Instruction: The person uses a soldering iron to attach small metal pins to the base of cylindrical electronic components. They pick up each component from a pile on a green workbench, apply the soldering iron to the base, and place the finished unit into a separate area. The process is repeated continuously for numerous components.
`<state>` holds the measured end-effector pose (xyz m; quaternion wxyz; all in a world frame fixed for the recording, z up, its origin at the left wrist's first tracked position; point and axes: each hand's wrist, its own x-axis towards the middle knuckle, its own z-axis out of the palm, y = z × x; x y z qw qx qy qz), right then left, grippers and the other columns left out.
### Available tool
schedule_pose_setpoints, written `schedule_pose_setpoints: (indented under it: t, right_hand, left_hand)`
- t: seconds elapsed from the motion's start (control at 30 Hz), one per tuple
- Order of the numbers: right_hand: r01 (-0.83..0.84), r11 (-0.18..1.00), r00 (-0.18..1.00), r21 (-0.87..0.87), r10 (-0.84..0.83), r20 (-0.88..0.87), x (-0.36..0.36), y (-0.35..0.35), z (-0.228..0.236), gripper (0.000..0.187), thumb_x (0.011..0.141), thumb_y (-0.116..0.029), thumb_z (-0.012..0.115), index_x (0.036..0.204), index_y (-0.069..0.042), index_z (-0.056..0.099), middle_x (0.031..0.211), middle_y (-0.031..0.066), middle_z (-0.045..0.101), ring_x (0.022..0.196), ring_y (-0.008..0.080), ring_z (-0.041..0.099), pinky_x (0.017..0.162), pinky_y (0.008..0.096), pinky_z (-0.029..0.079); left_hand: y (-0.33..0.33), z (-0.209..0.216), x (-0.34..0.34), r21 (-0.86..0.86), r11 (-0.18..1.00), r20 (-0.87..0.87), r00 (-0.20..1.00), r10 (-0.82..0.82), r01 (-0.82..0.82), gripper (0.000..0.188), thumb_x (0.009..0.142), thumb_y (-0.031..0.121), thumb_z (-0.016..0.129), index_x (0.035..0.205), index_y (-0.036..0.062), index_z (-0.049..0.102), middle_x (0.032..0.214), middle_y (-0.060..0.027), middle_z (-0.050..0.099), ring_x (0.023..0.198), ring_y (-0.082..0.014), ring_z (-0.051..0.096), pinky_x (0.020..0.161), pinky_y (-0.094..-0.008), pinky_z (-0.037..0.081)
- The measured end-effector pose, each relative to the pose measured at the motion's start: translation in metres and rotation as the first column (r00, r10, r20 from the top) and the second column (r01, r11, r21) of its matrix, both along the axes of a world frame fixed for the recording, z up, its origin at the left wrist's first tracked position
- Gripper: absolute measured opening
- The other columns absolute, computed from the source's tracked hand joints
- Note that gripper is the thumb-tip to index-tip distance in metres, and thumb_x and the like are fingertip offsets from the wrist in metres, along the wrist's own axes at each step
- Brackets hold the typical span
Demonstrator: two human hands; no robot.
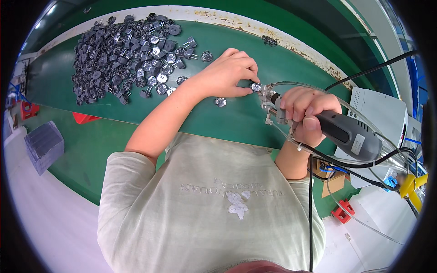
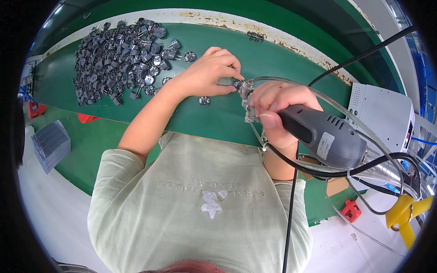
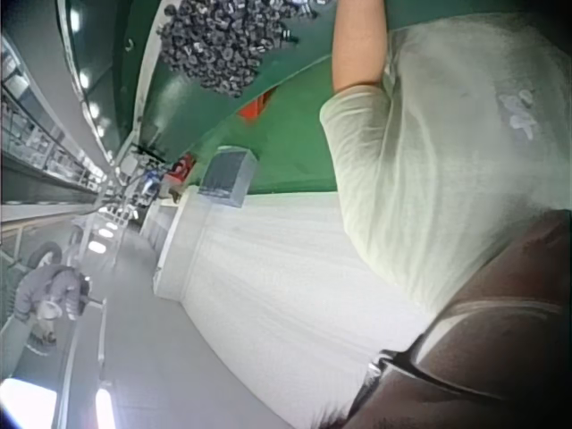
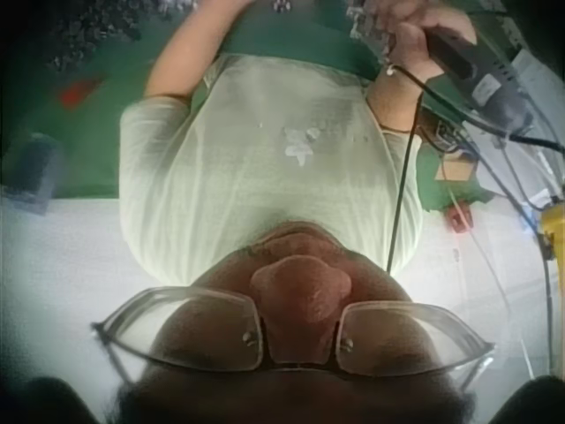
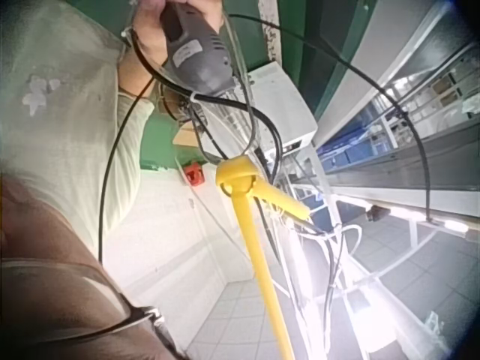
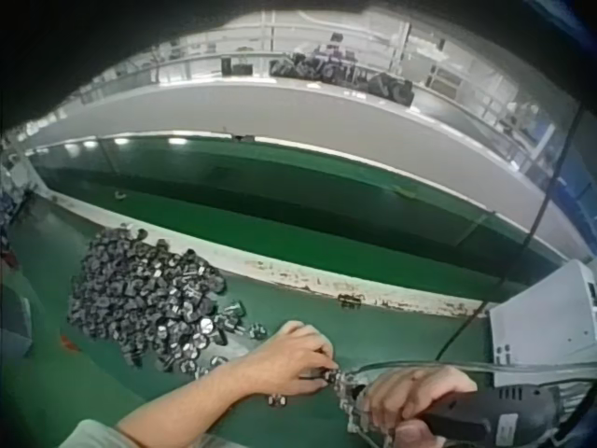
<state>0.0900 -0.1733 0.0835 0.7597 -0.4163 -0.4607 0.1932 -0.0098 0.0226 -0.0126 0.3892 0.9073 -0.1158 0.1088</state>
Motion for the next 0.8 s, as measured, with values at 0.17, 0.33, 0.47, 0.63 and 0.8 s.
schedule_pose_setpoints:
  t: [0.17,0.33,0.47,0.63,0.8]
  right_hand:
    - [0.0,1.0,1.0,0.018,0.0,0.024,-0.003,0.005,-0.002,0.023,0.085,0.001,0.075,0.089,-0.003,0.053,0.067,0.0066,0.058,0.056,0.0185,0.056,0.057,0.0367,0.051]
    - [0.019,0.991,0.979,-0.134,0.009,0.204,-0.008,0.014,0.014,0.024,0.074,0.008,0.074,0.084,-0.003,0.055,0.068,0.0089,0.062,0.057,0.0204,0.059,0.059,0.0331,0.052]
    - [0.103,0.969,0.975,-0.223,-0.055,0.213,-0.017,0.018,0.012,0.025,0.068,0.01,0.073,0.079,-0.004,0.056,0.068,0.0067,0.063,0.058,0.0197,0.061,0.064,0.03,0.053]
    - [0.059,0.998,0.998,-0.008,-0.059,-0.014,-0.006,0.003,0.014,0.027,0.091,-0.021,0.077,0.092,-0.005,0.055,0.066,0.0062,0.057,0.056,0.0214,0.057,0.056,0.039,0.051]
    - [0.001,0.988,1.0,0.157,0.001,-0.019,0.012,-0.026,0.04,0.044,0.087,-0.035,0.085,0.095,-0.003,0.056,0.07,0.0084,0.061,0.06,0.0236,0.061,0.06,0.0415,0.054]
  left_hand:
    - [0.0,-0.001,0.0,0.005,1.0,0.0,1.0,0.0,0.0,0.03,0.076,0.019,0.083,0.105,0.0121,0.078,0.106,0.0008,0.065,0.111,-0.0226,0.059,0.108,-0.0421,0.037]
    - [-0.001,-0.001,-0.001,0.0,1.0,-0.018,1.0,0.003,-0.003,0.028,0.075,0.019,0.083,0.102,0.0109,0.077,0.107,0.0005,0.065,0.111,-0.0226,0.058,0.108,-0.042,0.036]
    - [-0.002,0.001,-0.001,0.017,1.0,-0.021,1.0,-0.011,0.011,0.026,0.075,0.018,0.083,0.099,0.01,0.077,0.108,0.0,0.066,0.112,-0.0226,0.058,0.107,-0.0419,0.036]
    - [-0.002,0.012,-0.002,0.069,0.998,-0.035,0.999,0.007,-0.005,0.024,0.079,0.021,0.081,0.1,0.0117,0.078,0.103,-0.0019,0.066,0.11,-0.0243,0.06,0.102,-0.0418,0.041]
    - [0.038,0.035,0.051,0.242,0.916,0.092,0.948,0.306,-0.319,0.025,0.082,0.031,0.076,0.103,0.0169,0.079,0.097,-0.0072,0.069,0.101,-0.0307,0.064,0.089,-0.0466,0.049]
